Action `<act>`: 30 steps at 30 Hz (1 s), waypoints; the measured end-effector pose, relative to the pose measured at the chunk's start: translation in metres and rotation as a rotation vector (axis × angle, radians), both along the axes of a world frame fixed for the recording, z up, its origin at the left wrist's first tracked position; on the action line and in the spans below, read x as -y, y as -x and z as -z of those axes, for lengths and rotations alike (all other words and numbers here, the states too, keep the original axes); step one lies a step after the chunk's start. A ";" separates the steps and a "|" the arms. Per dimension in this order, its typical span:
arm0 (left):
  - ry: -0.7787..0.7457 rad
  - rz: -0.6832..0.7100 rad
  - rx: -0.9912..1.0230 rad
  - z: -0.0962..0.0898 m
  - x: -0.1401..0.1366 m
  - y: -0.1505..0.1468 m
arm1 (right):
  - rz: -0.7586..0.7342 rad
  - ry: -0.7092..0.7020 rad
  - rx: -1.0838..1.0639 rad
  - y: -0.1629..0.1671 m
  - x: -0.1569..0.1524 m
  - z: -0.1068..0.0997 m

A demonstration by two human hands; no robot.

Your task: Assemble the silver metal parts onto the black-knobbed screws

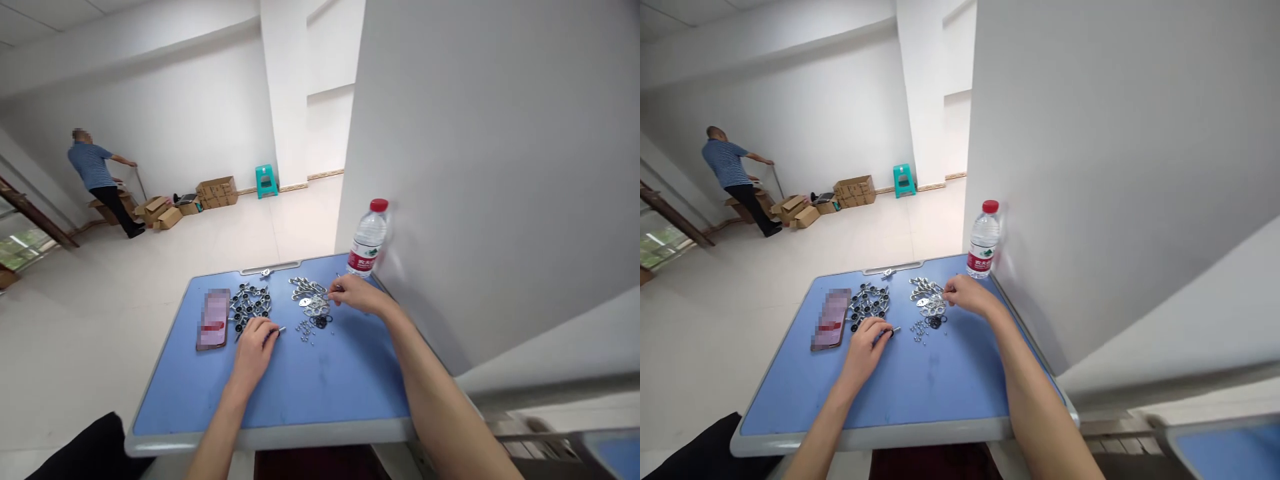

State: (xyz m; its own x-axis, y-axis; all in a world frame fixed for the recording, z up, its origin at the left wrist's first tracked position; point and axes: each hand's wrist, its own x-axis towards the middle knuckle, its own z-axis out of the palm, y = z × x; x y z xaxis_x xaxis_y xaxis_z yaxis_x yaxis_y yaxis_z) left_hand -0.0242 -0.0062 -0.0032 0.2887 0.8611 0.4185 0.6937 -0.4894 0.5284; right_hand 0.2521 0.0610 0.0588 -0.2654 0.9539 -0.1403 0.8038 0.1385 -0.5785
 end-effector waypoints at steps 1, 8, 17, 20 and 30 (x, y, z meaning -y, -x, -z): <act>0.002 -0.003 0.007 0.000 -0.001 0.000 | -0.012 0.019 -0.003 -0.002 0.000 0.000; -0.006 -0.023 0.064 0.001 -0.003 0.002 | -0.014 0.026 0.074 0.002 -0.005 0.010; 0.116 -0.036 0.293 -0.003 -0.003 0.002 | 0.040 -0.001 0.161 0.025 -0.003 0.016; 0.173 -0.053 0.384 -0.006 -0.001 0.000 | 0.060 -0.089 0.127 0.033 0.003 0.011; 0.575 -0.090 1.027 -0.008 -0.007 0.003 | -0.209 -0.155 -0.344 0.097 0.038 0.026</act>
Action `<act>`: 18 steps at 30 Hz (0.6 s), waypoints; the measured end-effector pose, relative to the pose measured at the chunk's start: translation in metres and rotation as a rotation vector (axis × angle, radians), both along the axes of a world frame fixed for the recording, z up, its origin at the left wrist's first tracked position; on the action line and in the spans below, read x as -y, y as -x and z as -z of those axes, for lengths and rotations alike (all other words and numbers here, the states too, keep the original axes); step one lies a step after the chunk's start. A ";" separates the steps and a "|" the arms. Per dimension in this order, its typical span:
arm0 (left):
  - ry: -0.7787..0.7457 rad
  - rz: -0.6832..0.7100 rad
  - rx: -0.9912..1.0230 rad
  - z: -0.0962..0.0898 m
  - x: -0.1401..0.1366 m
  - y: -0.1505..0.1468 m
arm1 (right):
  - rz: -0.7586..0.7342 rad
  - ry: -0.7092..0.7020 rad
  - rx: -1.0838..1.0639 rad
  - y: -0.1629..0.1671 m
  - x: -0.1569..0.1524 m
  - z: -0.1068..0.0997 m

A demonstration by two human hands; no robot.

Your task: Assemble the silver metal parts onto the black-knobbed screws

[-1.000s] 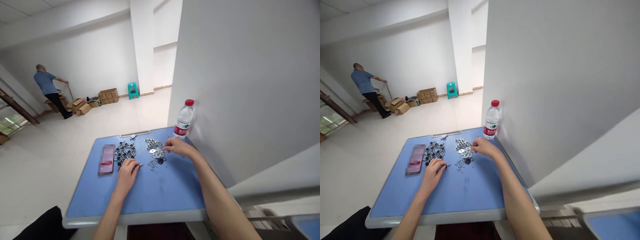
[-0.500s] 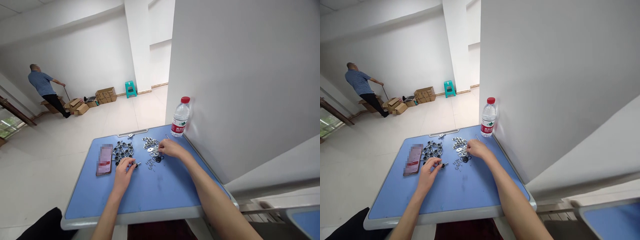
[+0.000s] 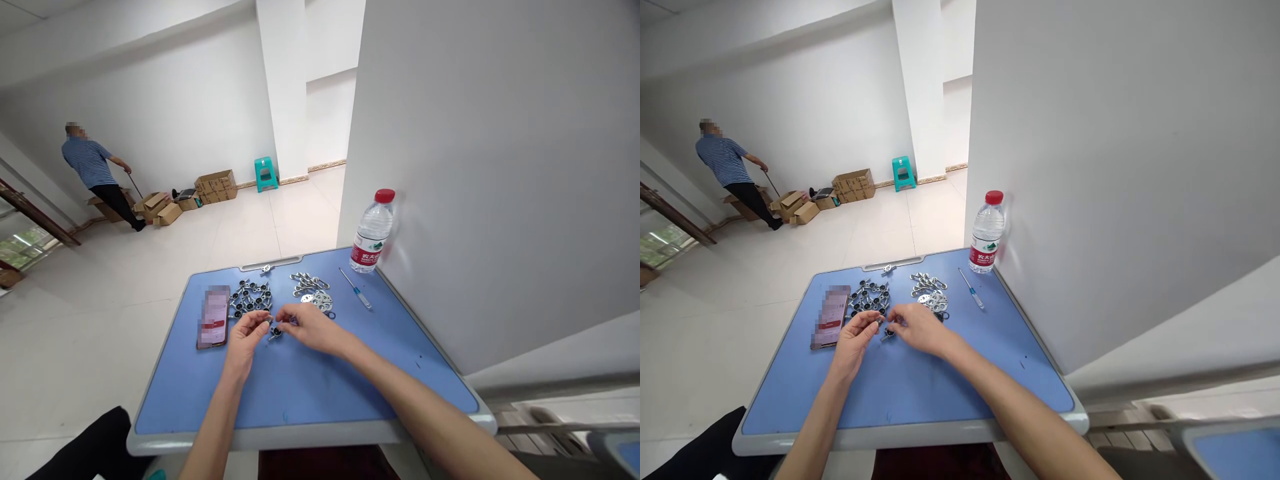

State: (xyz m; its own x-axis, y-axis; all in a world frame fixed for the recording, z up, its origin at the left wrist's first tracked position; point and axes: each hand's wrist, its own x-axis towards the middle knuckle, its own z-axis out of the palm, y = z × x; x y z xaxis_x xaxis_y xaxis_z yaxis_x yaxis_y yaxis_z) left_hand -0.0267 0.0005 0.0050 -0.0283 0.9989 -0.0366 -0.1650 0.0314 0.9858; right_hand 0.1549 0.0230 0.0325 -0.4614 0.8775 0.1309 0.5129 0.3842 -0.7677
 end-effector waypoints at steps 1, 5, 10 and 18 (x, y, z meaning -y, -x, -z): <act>0.024 0.001 0.041 0.000 0.000 0.000 | -0.002 -0.013 0.007 0.005 0.003 0.002; 0.084 0.024 0.115 -0.002 0.000 -0.001 | 0.062 -0.125 0.024 0.014 0.010 0.009; 0.108 0.036 0.091 -0.006 0.001 -0.004 | 0.060 -0.278 -0.005 0.013 0.010 0.018; 0.110 0.015 0.051 -0.007 0.002 0.000 | -0.060 -0.738 0.264 0.015 0.008 0.030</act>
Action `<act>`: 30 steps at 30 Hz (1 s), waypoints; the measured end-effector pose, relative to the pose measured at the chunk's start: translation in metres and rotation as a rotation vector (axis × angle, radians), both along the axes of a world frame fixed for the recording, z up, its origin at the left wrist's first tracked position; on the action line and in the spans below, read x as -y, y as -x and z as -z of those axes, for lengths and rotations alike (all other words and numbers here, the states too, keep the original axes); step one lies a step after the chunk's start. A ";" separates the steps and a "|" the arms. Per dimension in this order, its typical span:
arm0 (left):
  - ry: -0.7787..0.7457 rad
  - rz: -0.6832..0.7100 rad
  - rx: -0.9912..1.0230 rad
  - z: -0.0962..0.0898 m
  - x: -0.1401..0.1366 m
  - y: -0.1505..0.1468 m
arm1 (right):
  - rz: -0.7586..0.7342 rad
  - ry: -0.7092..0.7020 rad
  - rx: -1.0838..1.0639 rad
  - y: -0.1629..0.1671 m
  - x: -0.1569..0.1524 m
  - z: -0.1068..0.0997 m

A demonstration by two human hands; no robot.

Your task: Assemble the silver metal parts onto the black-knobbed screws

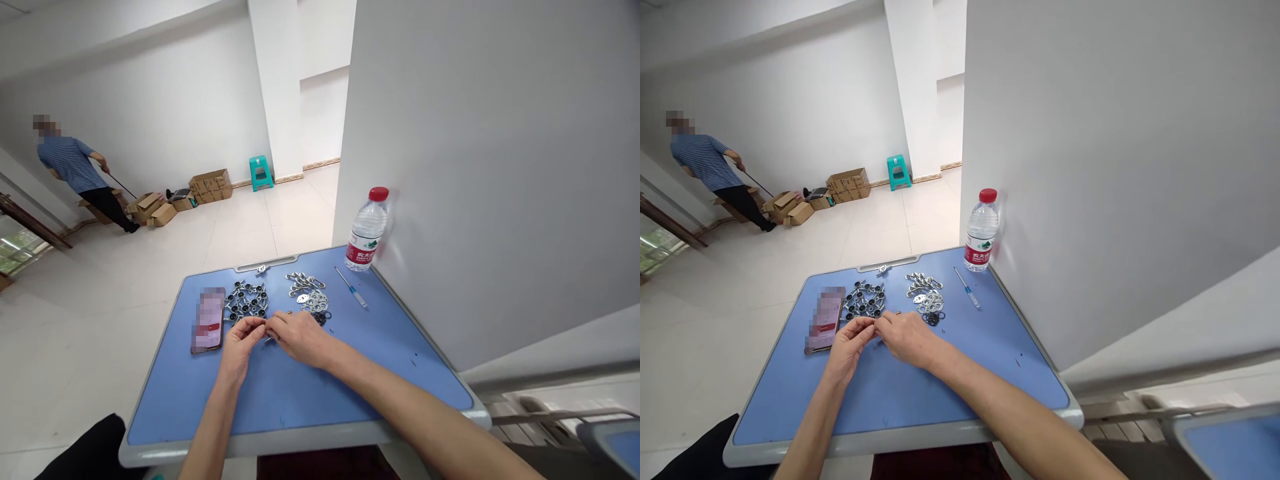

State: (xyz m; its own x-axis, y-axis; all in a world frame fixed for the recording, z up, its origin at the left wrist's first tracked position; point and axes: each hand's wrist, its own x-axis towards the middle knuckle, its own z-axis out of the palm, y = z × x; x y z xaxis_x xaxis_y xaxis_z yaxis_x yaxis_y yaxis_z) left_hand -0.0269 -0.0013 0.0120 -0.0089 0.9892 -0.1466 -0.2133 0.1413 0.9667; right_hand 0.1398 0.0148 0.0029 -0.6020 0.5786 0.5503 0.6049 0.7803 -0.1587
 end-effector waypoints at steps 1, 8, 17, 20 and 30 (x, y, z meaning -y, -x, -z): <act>-0.010 -0.011 -0.008 0.000 0.000 0.001 | -0.006 -0.044 0.041 0.001 0.000 0.000; -0.062 -0.073 -0.026 0.004 -0.003 0.004 | -0.106 0.059 0.076 -0.008 0.002 -0.017; -0.212 -0.045 -0.290 0.010 -0.004 -0.007 | 0.017 0.482 0.025 -0.018 -0.014 -0.023; -0.563 -0.013 -0.666 0.009 0.006 -0.014 | 0.087 0.468 -0.032 -0.022 -0.020 -0.021; -1.102 0.355 -1.179 0.009 0.020 -0.040 | 0.244 0.870 0.086 -0.085 -0.037 -0.052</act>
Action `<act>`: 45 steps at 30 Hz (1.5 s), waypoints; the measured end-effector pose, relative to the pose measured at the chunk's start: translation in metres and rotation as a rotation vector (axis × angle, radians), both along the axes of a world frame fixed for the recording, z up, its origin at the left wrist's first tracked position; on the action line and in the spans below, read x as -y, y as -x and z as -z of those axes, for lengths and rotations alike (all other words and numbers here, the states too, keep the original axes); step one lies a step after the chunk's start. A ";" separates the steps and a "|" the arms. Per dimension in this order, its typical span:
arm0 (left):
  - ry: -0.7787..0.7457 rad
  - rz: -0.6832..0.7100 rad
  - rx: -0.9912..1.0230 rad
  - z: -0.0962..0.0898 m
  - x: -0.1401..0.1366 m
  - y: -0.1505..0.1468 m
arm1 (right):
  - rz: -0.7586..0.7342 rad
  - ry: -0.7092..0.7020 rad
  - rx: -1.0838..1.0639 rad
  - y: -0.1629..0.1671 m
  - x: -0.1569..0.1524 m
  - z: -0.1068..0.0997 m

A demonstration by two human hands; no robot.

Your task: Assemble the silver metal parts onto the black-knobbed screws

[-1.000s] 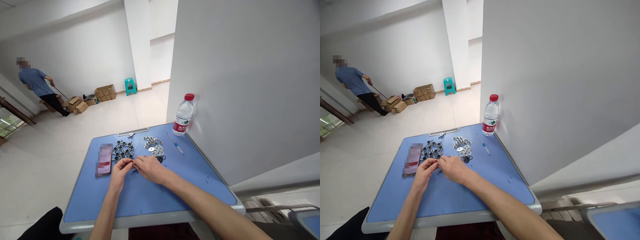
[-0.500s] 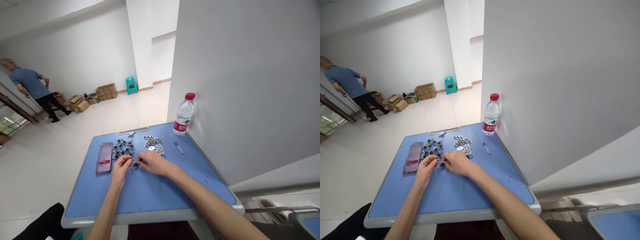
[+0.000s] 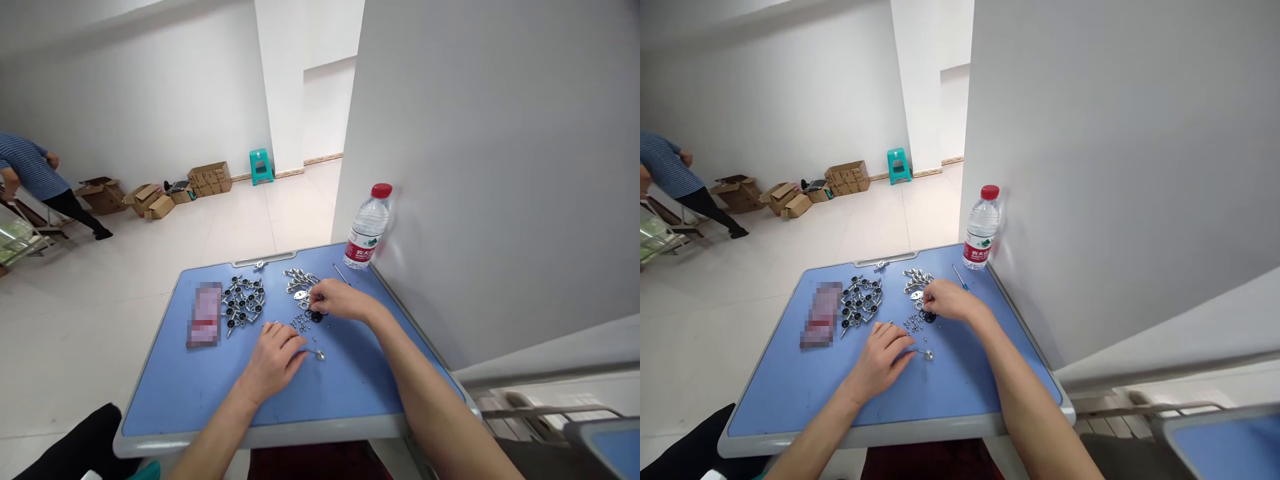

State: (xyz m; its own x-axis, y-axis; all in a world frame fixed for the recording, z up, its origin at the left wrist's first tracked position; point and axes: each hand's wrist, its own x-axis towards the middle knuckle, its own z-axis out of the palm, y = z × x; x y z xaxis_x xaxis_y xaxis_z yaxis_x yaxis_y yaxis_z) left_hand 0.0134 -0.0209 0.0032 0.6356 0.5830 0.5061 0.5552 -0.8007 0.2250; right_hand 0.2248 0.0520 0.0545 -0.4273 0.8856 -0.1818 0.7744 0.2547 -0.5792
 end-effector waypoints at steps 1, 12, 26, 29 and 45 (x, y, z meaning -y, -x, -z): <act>-0.011 0.031 -0.025 0.000 0.000 -0.004 | 0.002 0.028 0.019 -0.002 0.000 -0.001; -0.031 0.079 -0.064 0.005 0.001 -0.019 | 0.094 0.008 0.108 -0.003 -0.004 0.008; 0.021 -0.336 0.383 0.001 -0.015 0.010 | -0.072 0.192 -0.461 0.041 0.024 -0.001; -0.027 -0.317 0.401 -0.001 -0.014 0.013 | -0.046 0.240 -0.587 0.051 0.024 0.008; -0.270 -0.309 0.259 -0.005 -0.013 0.016 | 0.236 0.019 -0.743 0.071 0.026 0.020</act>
